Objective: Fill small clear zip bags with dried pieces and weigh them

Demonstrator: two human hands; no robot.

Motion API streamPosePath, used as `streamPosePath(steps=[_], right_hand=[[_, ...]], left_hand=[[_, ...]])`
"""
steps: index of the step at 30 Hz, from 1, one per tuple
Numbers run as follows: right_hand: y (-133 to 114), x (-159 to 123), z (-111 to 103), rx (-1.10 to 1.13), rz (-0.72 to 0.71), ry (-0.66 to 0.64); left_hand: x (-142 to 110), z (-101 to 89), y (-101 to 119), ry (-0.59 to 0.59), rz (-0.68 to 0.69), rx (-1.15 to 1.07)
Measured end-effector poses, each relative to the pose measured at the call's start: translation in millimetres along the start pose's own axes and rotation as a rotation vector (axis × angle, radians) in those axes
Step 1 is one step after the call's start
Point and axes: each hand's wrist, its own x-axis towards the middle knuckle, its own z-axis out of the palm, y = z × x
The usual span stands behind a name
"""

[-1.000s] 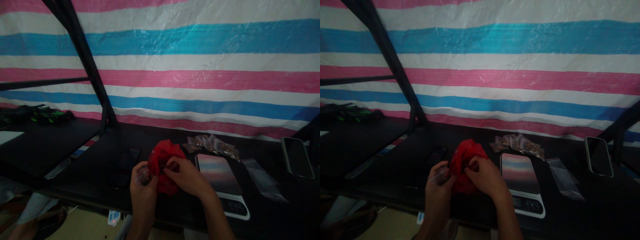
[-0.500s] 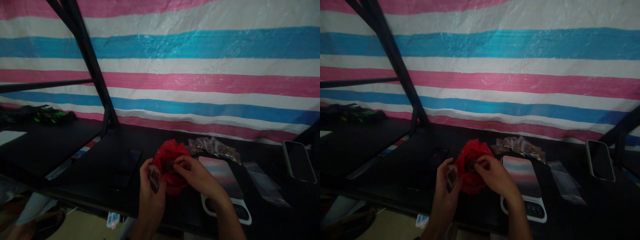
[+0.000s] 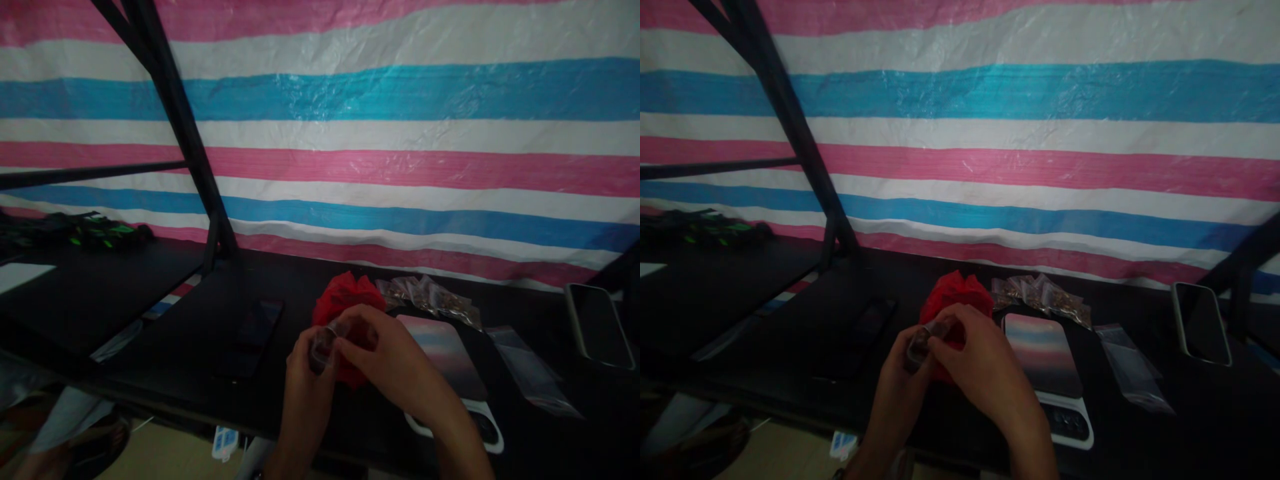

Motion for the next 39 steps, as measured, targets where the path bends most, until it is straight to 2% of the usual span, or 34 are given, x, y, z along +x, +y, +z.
streamPosePath(steps=[9, 13, 17, 23, 27, 31, 36, 39], right_hand=[[-5.6, 0.1, 5.1, -0.063, -0.086, -0.008], [0.0, 6.1, 4.9, -0.091, -0.099, 0.104], [10.2, 13.2, 2.5, -0.203, -0.001, 0.188], [30.6, 20.6, 5.8, -0.487, 0.248, 0.168], [40.3, 25.7, 15.0, -0.56, 0.246, 0.219], [43.3, 29.1, 23.2, -0.531, 0.214, 0.271], [40.8, 27.4, 27.3, -0.32, 0.22, 0.128], [40.6, 25.5, 26.7, -0.221, 0.208, 0.093]], left_hand=[[0.6, 0.9, -2.5, 0.015, 0.018, -0.031], [1.4, 0.9, 5.1, 0.063, -0.011, 0.01], [2.8, -0.6, 9.8, 0.092, 0.001, 0.06], [3.5, -1.8, 10.9, 0.126, -0.013, 0.103], [3.2, -0.5, 11.5, 0.137, -0.012, 0.085], [2.7, 0.1, 13.9, 0.146, -0.025, 0.04], [2.6, -0.4, 14.4, 0.129, -0.01, 0.022], [2.7, -0.1, 14.3, 0.132, -0.007, 0.008]])
